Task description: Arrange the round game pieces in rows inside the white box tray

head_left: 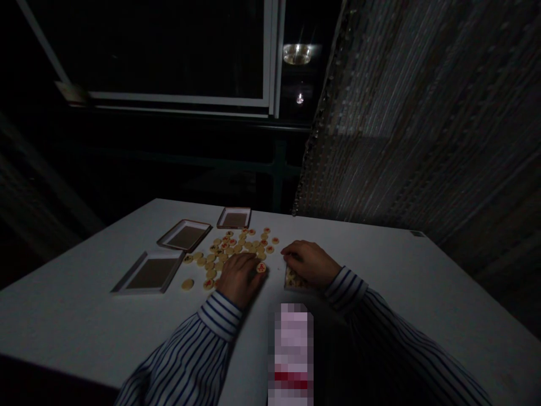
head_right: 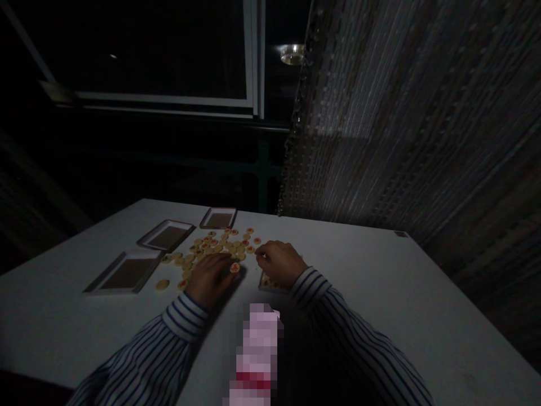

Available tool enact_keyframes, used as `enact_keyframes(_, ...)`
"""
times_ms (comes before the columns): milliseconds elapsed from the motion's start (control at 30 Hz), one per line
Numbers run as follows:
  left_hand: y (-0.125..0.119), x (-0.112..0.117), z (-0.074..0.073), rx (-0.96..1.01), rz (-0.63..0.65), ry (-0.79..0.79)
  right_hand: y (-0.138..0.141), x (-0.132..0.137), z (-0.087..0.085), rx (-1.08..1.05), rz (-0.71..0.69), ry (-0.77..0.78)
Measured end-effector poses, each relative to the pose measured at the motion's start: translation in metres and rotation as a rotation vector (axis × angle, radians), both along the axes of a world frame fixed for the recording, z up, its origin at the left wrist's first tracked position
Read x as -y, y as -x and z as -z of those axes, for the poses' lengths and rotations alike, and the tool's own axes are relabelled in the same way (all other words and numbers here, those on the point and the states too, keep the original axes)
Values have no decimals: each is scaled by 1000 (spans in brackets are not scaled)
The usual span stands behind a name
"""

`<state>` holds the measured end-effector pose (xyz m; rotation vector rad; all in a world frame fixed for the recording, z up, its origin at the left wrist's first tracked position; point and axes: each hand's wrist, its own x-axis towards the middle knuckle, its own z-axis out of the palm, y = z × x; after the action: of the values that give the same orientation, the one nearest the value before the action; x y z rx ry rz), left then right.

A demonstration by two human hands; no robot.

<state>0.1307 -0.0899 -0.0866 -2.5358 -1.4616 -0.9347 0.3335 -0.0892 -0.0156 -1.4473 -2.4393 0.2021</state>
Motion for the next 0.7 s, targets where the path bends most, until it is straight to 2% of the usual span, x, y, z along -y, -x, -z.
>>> enact_keyframes(200, -19, 1, -14, 70, 47, -41, -15, 6, -1, -67, 32, -2)
enact_keyframes(700, -59, -8, -28, 128, 137, -54, -38, 11, 4, -136, 71, 21)
